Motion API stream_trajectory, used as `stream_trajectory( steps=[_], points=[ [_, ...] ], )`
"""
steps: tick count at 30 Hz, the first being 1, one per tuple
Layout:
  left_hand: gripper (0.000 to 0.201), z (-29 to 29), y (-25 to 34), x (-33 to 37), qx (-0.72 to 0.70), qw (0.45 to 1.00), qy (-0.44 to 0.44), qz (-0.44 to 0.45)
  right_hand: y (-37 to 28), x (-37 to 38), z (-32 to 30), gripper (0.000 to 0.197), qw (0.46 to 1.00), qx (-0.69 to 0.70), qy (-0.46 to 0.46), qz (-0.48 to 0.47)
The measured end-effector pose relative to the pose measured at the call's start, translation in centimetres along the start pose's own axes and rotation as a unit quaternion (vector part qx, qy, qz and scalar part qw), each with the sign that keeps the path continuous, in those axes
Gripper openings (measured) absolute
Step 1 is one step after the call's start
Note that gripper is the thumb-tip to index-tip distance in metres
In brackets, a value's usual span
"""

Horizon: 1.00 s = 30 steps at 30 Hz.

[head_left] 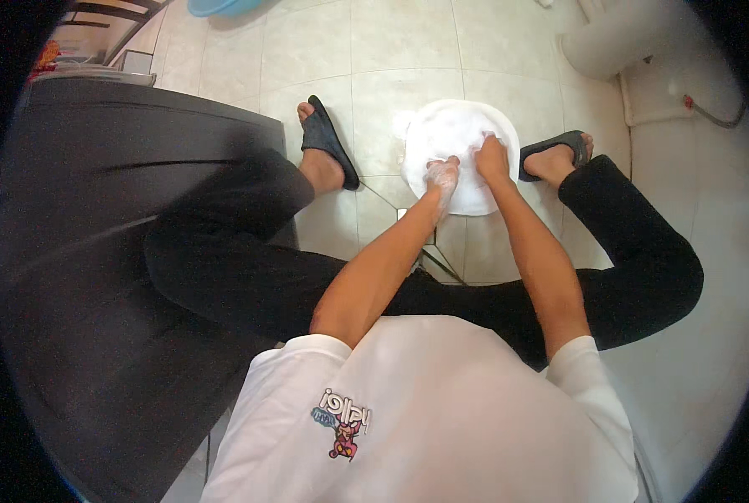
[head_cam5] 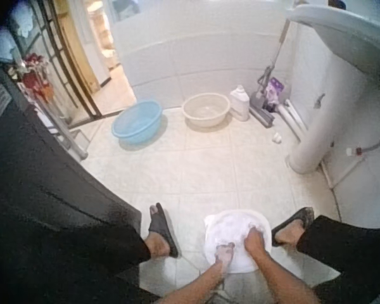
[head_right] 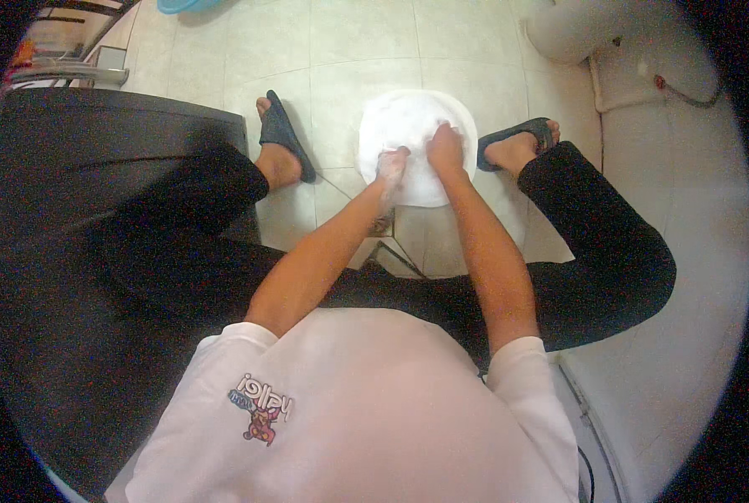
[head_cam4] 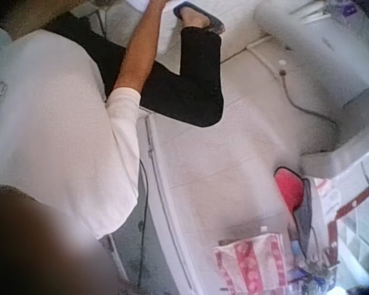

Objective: The person washes a white cloth by lathering, scrubbing, and squeezing it in a basin of soapy water by hand.

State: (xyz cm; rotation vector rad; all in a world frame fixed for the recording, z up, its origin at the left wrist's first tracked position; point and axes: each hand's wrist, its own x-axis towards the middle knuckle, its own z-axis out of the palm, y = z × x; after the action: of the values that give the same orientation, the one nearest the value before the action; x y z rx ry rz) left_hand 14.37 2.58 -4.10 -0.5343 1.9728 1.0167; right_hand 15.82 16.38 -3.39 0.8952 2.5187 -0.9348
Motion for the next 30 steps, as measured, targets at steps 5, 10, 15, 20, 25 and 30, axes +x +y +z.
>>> stream_trajectory(
  steps=[5, 10, 15, 20, 25, 30],
  points=[
    [0.065, 2.9, -4.6, 3.9, -0.365, 0.924, -0.108, -0.017, -0.9, -1.5, 1.7, 0.054, 0.988, -0.144, 0.046, -0.032],
    [0.064, 3.7, -4.5, 4.2, -0.437, 0.886, -0.152, 0.041, -0.6, -0.2, 2.5, 0.058, 0.999, -0.019, 0.029, -0.03],
    [0.072, -0.8, 1.2, -3.6, -0.547, 0.78, -0.296, -0.07, -2.3, -2.6, 1.2, 0.047, 0.987, 0.149, 0.056, -0.001],
    [0.075, -2.9, 2.7, -3.6, -0.564, 0.749, -0.347, -0.014, -7.1, -6.3, 0.1, 0.039, 0.987, 0.141, 0.052, -0.064],
    [0.067, -2.8, 1.8, -1.1, -0.529, 0.795, -0.296, 0.025, -9.8, -11.1, -0.9, 0.029, 0.983, 0.123, 0.063, -0.118],
    [0.063, -1.1, -0.8, 1.3, -0.52, 0.795, -0.306, 0.067, -10.1, -11.3, -0.1, 0.028, 0.973, 0.171, 0.066, -0.142]
  ],
)
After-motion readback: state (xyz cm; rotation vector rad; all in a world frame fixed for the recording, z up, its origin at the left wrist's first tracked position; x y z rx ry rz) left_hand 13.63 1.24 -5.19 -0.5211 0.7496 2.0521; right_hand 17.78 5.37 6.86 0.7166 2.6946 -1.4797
